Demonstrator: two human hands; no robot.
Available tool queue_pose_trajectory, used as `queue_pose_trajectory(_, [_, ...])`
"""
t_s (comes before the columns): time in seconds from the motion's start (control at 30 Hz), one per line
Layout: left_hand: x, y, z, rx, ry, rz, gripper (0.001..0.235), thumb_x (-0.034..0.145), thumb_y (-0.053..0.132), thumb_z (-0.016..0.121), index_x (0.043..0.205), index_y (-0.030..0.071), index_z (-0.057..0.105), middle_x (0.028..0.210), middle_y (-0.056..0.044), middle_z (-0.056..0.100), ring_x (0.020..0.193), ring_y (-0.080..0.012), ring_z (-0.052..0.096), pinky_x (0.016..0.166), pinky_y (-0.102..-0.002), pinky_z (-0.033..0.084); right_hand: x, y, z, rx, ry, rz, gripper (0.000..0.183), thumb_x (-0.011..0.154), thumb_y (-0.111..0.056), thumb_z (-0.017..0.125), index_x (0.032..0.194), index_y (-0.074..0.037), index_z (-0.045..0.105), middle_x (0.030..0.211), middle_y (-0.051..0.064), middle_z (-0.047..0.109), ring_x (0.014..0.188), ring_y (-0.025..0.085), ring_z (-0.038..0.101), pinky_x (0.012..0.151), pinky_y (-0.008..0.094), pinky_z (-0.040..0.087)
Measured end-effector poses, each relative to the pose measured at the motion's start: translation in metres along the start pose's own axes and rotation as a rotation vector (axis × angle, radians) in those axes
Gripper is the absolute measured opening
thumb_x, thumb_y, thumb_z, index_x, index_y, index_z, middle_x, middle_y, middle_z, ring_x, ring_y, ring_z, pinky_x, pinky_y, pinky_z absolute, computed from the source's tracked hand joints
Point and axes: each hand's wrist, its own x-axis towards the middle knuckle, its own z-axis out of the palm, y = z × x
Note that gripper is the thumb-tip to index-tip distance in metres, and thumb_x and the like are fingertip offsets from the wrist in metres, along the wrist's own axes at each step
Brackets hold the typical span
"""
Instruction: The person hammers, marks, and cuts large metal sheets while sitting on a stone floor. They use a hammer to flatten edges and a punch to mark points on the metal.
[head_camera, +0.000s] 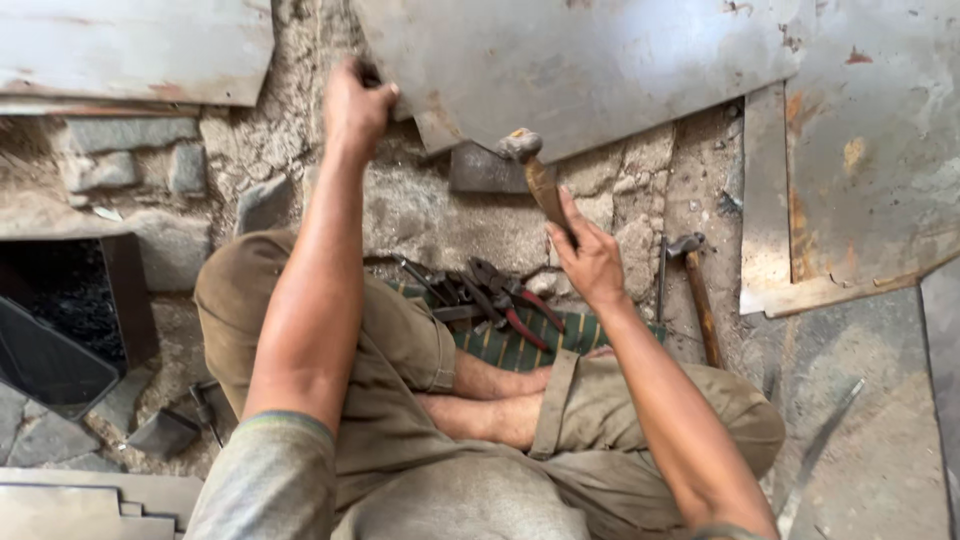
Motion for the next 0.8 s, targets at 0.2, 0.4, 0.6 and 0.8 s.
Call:
queue_pose_trajectory(0.2, [-0.029,-0.006,0.048,0.262,-0.036,0.197,0.037,0.082,0.019,0.086,0.108,0.001,0.068,0.102,-0.017,0.076,0.093,-0.0270,0.072,0.084,-0.042,0.055,-0.008,0.005,-0.013,-0.053,-0.041,0.057,0.061,0.109,-0.035,0.059,0.163,-0.030,0.030,0.113,0.021,0.075,0.069,0.022,0.074,0.063,0.039,0.067])
queue_pose_trajectory(0.4, [-0.024,-0.032,0.071,0.216,-0.077,0.242,0.040,0.081,0.022,0.087,0.109,0.001,0.067,0.102,-0.016,0.076,0.092,-0.0280,0.074,0.085,-0.042,0.057,0.009,-0.005,-0.009,-0.047,0.019,0.024,0.061,0.111,-0.034,0.060,0.163,-0.027,0.029,0.106,0.018,0.078,0.074,0.025,0.075,0.064,0.040,0.067])
queue_pose_trajectory(0.6, [-0.022,-0.043,0.077,0.174,-0.050,0.351,0.042,0.080,0.020,0.087,0.110,0.000,0.066,0.103,-0.018,0.076,0.093,-0.0347,0.071,0.083,-0.044,0.057,0.025,-0.030,0.001,-0.046,0.031,-0.080,0.063,0.110,-0.033,0.064,0.164,-0.031,0.032,0.111,0.015,0.078,0.088,0.026,0.078,0.075,0.041,0.066])
queue_pose_trajectory(0.8, [-0.020,-0.051,0.069,0.196,-0.081,0.307,0.039,0.080,0.020,0.086,0.107,0.001,0.067,0.102,-0.016,0.076,0.096,-0.0322,0.073,0.086,-0.043,0.057,0.016,-0.071,-0.031,0.284,-0.129,0.411,0.065,0.106,-0.037,0.064,0.165,-0.033,0.036,0.091,0.010,0.069,0.066,0.018,0.066,0.060,0.036,0.058])
